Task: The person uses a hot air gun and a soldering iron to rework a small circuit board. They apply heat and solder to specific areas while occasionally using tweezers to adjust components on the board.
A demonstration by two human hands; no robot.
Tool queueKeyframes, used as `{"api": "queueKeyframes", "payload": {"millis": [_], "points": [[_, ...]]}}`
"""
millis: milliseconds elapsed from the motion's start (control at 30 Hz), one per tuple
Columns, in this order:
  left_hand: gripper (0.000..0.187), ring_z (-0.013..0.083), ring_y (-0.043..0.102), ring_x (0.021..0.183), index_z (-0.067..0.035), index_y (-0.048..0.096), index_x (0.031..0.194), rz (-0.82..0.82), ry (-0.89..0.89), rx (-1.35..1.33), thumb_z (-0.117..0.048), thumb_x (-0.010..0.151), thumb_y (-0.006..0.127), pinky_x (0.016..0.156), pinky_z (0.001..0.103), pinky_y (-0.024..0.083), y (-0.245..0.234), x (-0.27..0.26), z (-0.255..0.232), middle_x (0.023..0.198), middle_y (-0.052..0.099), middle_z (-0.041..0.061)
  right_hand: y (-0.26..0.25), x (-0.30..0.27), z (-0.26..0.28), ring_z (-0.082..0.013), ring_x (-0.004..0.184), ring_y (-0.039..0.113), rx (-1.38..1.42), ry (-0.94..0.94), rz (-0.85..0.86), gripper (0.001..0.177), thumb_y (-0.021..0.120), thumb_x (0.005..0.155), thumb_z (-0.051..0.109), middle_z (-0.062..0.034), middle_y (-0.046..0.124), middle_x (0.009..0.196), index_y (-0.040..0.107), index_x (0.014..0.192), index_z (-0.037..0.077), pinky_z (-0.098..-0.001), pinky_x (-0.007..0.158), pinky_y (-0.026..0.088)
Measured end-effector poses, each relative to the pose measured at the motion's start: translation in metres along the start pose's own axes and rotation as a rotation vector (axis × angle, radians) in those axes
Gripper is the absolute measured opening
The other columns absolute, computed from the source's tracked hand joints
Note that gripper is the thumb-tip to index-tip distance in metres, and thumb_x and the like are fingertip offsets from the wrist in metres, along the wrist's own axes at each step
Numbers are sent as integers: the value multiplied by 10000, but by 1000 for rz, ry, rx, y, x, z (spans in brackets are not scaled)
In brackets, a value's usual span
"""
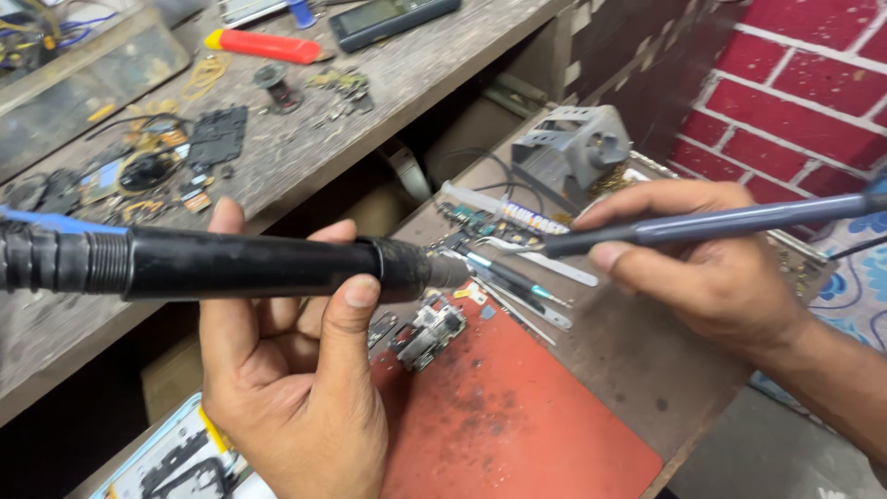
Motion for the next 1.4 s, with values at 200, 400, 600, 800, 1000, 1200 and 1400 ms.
{"api": "queueKeyframes", "payload": {"millis": [200, 400, 600, 800, 1000, 1200, 1400], "points": [[699, 177, 705, 1129, 33, 312, 1617, 105, 58, -133, 143, 1033, 680, 1023, 292, 621, 38, 7, 12, 1294, 688, 239, -42, -6, -14, -43, 578, 556, 60, 14, -257, 163, 704, 911, 49, -23, 684, 744, 749, 1060, 0, -191, 471, 384], [628, 142, 694, 1129, 33, 353, 1558, 159, 69, -172, 129, 1039, 693, 1036, 260, 594, 69, 8, 26, 1302, 690, 231, -49, -3, -18, -43, 592, 533, -361, -128, -388, 80, 752, 941, 84, 6, 666, 717, 773, 982, 19, -208, 509, 373], [567, 116, 668, 1129, 14, 397, 1499, 169, 70, -158, 113, 1035, 709, 1060, 257, 579, 83, 5, 36, 1312, 689, 227, -47, 8, -13, -49, 612, 600, -372, -182, -359, 120, 758, 915, 115, -14, 715, 734, 780, 988, 22, -209, 531, 441], [535, 90, 650, 1090, 16, 407, 1466, 171, 83, -125, 104, 1037, 715, 1039, 242, 574, 89, 3, 42, 1302, 687, 222, -43, 11, -8, -86, 575, 663, -489, -232, -324, 154, 762, 866, 133, -60, 740, 712, 794, 972, 25, -230, 527, 500], [552, 66, 630, 1078, 0, 418, 1479, 172, 58, -114, 103, 1024, 713, 1036, 240, 570, 91, -1, 43, 1329, 695, 201, -37, 14, -18, -112, 598, 715, -551, -321, -272, 167, 752, 881, 125, -102, 764, 781, 783, 981, -5, -233, 518, 521], [543, 8, 530, 899, 3, 437, 1460, 160, 56, -88, 109, 1015, 728, 948, 195, 541, 88, -1, 37, 1274, 703, 196, -34, 11, -14, -127, 602, 721, -563, -432, -211, 175, 761, 864, 124, -121, 762, 784, 774, 964, -19, -234, 510, 549], [532, 6, 545, 910, 9, 419, 1445, 159, 77, -135, 115, 1027, 730, 938, 172, 539, 87, 0, 36, 1259, 690, 193, -35, 11, -13, -136, 583, 712, -578, -355, -259, 140, 757, 854, 107, -111, 753, 744, 776, 935, -5, -259, 503, 535]]}}
Point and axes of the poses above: each hand's wrist, its own x-axis towards the middle knuckle, its own y-axis out of the palm, z = x × y, the point moved 3 cm from there along x, towards the middle knuckle
